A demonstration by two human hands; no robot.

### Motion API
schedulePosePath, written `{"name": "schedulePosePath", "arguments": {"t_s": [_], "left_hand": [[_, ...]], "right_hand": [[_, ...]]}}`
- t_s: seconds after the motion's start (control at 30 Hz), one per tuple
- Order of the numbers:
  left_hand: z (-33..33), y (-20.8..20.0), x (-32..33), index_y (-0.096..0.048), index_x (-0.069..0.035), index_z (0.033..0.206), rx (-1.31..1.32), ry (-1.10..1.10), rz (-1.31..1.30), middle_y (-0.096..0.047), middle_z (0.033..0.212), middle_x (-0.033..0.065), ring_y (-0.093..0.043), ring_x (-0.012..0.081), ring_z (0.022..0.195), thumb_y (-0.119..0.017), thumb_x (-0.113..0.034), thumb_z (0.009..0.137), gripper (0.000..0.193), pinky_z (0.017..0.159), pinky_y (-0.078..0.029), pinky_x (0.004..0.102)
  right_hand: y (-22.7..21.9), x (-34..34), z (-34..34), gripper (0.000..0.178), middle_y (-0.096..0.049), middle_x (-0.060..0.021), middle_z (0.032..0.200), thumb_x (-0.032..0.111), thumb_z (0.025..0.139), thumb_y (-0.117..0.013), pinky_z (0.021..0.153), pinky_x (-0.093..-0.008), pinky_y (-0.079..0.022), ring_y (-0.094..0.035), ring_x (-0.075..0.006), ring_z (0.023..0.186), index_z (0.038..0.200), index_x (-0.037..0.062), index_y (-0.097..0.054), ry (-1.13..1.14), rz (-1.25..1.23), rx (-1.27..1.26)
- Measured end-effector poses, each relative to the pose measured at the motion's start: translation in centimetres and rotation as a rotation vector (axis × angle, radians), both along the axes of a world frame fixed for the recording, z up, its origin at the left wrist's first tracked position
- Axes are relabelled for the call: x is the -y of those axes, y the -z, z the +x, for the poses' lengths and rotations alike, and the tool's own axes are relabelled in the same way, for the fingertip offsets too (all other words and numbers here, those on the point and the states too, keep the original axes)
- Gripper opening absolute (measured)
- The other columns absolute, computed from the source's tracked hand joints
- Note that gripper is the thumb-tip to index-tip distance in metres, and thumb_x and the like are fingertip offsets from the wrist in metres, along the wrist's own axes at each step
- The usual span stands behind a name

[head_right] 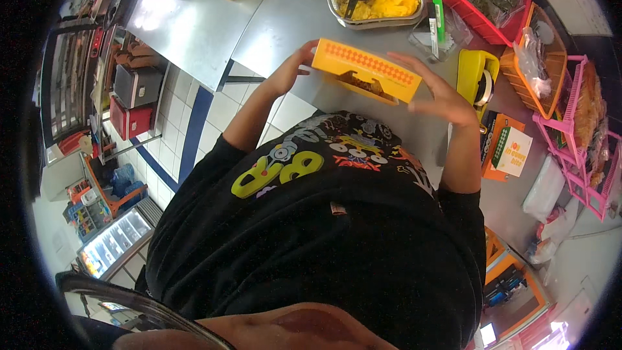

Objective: The person folds multiple cardboard boxes by hand and stacks them together. They then pick up a prepared food container and apply a sticker to the side of the box using a handheld dispenser.

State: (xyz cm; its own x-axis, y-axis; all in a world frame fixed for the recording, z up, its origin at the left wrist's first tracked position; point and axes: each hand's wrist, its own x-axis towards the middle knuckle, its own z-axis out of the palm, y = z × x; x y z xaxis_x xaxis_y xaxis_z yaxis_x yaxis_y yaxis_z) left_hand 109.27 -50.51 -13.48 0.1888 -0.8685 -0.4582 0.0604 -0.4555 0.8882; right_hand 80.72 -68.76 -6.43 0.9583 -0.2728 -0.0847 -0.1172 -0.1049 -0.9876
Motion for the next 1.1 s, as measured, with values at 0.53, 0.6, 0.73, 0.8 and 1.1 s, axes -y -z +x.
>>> {"name": "schedulePosePath", "arguments": {"t_s": [0.53,0.6,0.73,0.8,1.1], "left_hand": [[-2.9,5.6,8.8,-0.058,-0.011,0.099,0.738,-0.154,-0.329,-0.067,0.087,0.0146,-0.063,0.0368,0.082,-0.076,-0.035,0.069,0.043,0.070,-0.051,0.0443],[-3.1,4.3,8.9,-0.057,-0.012,0.098,0.743,-0.161,-0.313,-0.067,0.084,0.0142,-0.063,0.0369,0.080,-0.076,-0.035,0.069,0.042,0.069,-0.051,0.0446],[-2.9,4.2,8.9,-0.056,-0.012,0.097,0.799,-0.156,-0.292,-0.066,0.081,0.0143,-0.063,0.0371,0.079,-0.076,-0.033,0.069,0.040,0.067,-0.050,0.0449],[-2.7,4.9,8.8,-0.056,-0.011,0.098,0.797,-0.181,-0.332,-0.065,0.080,0.0146,-0.063,0.0371,0.079,-0.075,-0.031,0.070,0.039,0.067,-0.050,0.0448],[-0.1,6.2,6.9,-0.052,-0.010,0.112,0.753,0.026,-0.530,-0.063,0.094,0.0183,-0.061,0.0406,0.085,-0.067,-0.017,0.071,0.045,0.074,-0.050,0.0459]], "right_hand": [[1.0,0.0,4.7,0.070,-0.057,-0.0098,0.118,0.017,0.072,-0.080,0.089,-0.0307,-0.046,-0.058,-0.0184,0.103,0.132,0.0081,-0.046,0.588,-0.297,-0.031],[2.1,-0.7,4.8,0.081,-0.056,-0.0112,0.118,0.017,0.068,-0.083,0.088,-0.0320,-0.047,-0.059,-0.0207,0.102,0.135,0.0081,-0.039,0.658,-0.566,0.007],[5.0,-2.5,5.7,0.095,-0.044,-0.0158,0.129,0.005,0.067,-0.080,0.094,-0.0342,-0.045,-0.053,-0.0232,0.111,0.142,0.0059,-0.023,0.959,-0.608,0.027],[4.8,-2.5,6.0,0.092,-0.044,-0.0160,0.128,0.002,0.069,-0.077,0.094,-0.0338,-0.045,-0.052,-0.0232,0.113,0.142,0.0056,-0.022,0.959,-0.503,-0.013],[6.2,1.4,2.0,0.056,-0.060,-0.0099,0.112,-0.006,0.079,-0.060,0.092,-0.0292,-0.045,-0.059,-0.0163,0.104,0.132,0.0029,-0.044,0.744,-0.215,0.065]]}}
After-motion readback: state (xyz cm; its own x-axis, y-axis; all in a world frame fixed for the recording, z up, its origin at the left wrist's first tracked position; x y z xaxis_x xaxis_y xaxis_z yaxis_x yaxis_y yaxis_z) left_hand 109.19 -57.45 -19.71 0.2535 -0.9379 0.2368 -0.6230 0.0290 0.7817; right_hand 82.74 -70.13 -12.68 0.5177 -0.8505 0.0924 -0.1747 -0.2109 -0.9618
